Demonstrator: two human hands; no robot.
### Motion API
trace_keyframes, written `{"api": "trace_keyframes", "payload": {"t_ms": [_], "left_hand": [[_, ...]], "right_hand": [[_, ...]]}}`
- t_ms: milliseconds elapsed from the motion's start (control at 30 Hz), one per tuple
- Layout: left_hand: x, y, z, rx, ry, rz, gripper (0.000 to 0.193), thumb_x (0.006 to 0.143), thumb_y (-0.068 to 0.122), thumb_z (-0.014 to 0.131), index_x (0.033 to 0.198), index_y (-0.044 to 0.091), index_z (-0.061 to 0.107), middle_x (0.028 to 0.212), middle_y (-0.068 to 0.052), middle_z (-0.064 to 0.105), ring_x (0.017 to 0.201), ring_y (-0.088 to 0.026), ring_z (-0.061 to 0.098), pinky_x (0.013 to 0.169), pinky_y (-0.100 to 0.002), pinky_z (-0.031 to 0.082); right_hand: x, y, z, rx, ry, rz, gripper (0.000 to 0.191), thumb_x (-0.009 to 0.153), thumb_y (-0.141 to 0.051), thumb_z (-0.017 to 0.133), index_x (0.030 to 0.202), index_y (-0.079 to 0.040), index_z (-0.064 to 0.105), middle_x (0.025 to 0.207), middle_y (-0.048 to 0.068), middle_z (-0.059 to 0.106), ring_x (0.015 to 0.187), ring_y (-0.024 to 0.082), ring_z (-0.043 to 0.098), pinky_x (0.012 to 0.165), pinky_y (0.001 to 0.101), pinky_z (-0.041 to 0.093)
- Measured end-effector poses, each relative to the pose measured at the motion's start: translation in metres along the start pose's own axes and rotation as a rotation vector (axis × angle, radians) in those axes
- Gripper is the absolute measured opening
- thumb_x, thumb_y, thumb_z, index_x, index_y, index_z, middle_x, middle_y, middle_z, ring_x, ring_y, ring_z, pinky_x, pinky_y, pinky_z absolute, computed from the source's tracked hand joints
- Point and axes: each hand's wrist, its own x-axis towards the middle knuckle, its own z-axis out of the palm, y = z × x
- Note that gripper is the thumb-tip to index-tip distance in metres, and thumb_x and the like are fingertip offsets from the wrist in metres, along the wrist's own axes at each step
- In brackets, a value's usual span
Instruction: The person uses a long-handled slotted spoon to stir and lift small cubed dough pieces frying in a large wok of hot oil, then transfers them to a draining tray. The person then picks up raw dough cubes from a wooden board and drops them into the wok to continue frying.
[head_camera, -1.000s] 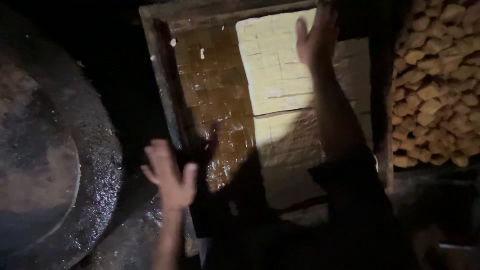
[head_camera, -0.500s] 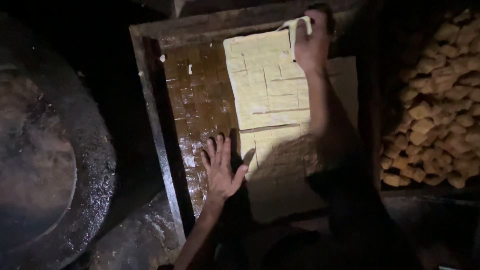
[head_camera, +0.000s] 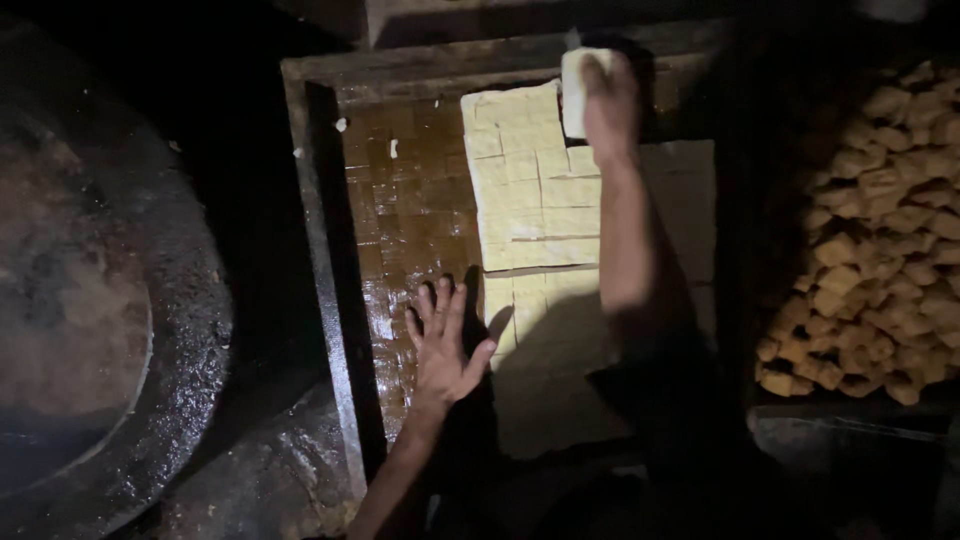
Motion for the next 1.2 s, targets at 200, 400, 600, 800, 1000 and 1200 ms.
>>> {"api": "trace_keyframes", "payload": {"t_ms": [200, 400, 600, 800, 1000, 1200], "left_hand": [[-0.001, -0.001, 0.003, -0.016, 0.020, -0.002, 0.094, 0.091, 0.063, 0.057, 0.162, 0.009, 0.027, 0.171, -0.022, 0.016, 0.159, -0.045, 0.002, 0.119, -0.071, -0.005], [0.001, 0.002, -0.007, -0.092, 0.006, -0.042, 0.089, 0.095, 0.059, 0.053, 0.164, 0.011, 0.022, 0.172, -0.020, 0.020, 0.161, -0.044, 0.004, 0.124, -0.066, -0.007], [0.020, 0.031, -0.040, -0.534, 0.037, -0.380, 0.089, 0.095, 0.060, 0.051, 0.164, 0.014, 0.019, 0.171, -0.022, 0.016, 0.159, -0.041, 0.013, 0.125, -0.059, 0.003], [0.092, 0.055, -0.040, -1.488, 0.117, -0.441, 0.079, 0.096, 0.057, 0.054, 0.156, 0.011, 0.031, 0.159, -0.025, 0.036, 0.146, -0.041, 0.036, 0.116, -0.058, 0.028], [0.115, 0.054, -0.018, -2.205, 0.304, -0.176, 0.052, 0.104, 0.042, 0.045, 0.128, -0.004, 0.055, 0.117, -0.021, 0.062, 0.109, -0.036, 0.059, 0.097, -0.050, 0.046], [0.116, 0.055, -0.021, -2.545, 0.354, -0.295, 0.066, 0.096, 0.055, 0.051, 0.131, 0.001, 0.061, 0.118, -0.018, 0.068, 0.113, -0.033, 0.063, 0.107, -0.045, 0.049]], "right_hand": [[-0.038, -0.012, 0.066, -0.563, 0.131, -0.133, 0.065, 0.100, -0.053, 0.054, 0.151, -0.014, 0.040, 0.136, 0.022, 0.062, 0.125, 0.045, 0.059, 0.100, 0.0575, 0.049], [-0.021, -0.023, 0.055, -0.294, -0.006, -0.171, 0.064, 0.092, -0.044, 0.066, 0.142, -0.008, 0.048, 0.133, 0.021, 0.063, 0.118, 0.039, 0.064, 0.095, 0.0508, 0.054], [-0.001, 0.015, -0.025, 1.344, -0.773, 0.056, 0.037, 0.113, -0.032, 0.059, 0.131, 0.000, 0.054, 0.116, 0.015, 0.061, 0.102, 0.030, 0.067, 0.075, 0.0423, 0.056], [-0.108, -0.021, -0.024, 1.034, -0.806, -0.115, 0.055, 0.092, -0.029, 0.072, 0.139, -0.006, 0.057, 0.133, 0.021, 0.064, 0.115, 0.029, 0.068, 0.093, 0.0407, 0.061], [-0.208, -0.048, 0.033, 0.021, -0.264, -0.893, 0.074, 0.085, -0.022, 0.087, 0.143, 0.002, 0.050, 0.156, 0.032, 0.033, 0.134, 0.031, 0.055, 0.107, 0.0429, 0.057], [-0.201, -0.047, 0.010, 0.173, 0.165, -0.962, 0.069, 0.075, -0.017, 0.084, 0.136, -0.010, 0.054, 0.158, 0.018, 0.038, 0.149, 0.034, 0.039, 0.127, 0.0535, 0.036]]}}
